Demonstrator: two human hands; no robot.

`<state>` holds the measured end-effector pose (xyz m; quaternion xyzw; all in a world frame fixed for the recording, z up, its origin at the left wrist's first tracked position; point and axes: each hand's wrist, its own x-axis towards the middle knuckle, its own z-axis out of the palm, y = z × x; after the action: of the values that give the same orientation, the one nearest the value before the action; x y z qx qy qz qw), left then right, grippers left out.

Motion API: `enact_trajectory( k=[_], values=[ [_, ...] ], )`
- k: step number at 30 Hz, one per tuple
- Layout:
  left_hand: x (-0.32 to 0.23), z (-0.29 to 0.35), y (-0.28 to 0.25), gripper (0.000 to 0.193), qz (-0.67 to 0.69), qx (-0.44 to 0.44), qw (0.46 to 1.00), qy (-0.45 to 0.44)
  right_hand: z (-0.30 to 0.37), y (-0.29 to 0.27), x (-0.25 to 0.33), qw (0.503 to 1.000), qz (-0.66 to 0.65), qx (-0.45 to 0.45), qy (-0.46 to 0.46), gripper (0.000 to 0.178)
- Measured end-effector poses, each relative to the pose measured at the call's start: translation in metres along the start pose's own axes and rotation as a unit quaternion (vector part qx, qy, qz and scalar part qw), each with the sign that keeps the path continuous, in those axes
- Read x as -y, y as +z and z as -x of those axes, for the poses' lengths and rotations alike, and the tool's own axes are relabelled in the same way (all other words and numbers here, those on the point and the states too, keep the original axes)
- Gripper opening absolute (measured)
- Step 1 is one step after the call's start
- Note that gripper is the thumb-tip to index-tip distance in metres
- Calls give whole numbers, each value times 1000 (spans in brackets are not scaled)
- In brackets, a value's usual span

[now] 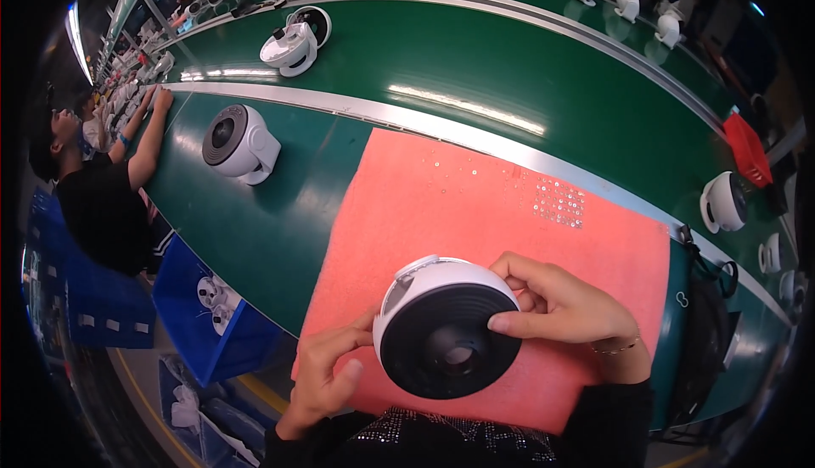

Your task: Manually assemble various components of security cameras on a factory conveyor belt.

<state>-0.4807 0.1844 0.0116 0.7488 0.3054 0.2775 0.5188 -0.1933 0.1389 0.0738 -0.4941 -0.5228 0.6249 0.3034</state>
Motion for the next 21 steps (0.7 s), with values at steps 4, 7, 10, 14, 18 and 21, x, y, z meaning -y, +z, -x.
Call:
enact_trajectory(
  k=[4,7,10,14,18,21],
  values=[
    [-36,-18,7,46,-121,-7,993,0,-5,8,-3,999,-20,-48,-8,35],
    [-34,-19,0,58,-172,-4,985,-3,-4,10,2,999,-25,-20,-6,37],
    [-36,-24,-2,58,-215,4,976,18,3,9,15,998,44,-41,6,34],
    [-43,-29,-10,50,-272,-3,962,20,4,9,20,970,219,-85,-65,34],
    [-34,-42,-26,46,-338,38,937,81,-8,16,14,930,328,-146,-81,43],
    [-36,-48,-33,49,-335,67,937,68,-15,17,8,904,388,-162,-72,49]
  ],
)
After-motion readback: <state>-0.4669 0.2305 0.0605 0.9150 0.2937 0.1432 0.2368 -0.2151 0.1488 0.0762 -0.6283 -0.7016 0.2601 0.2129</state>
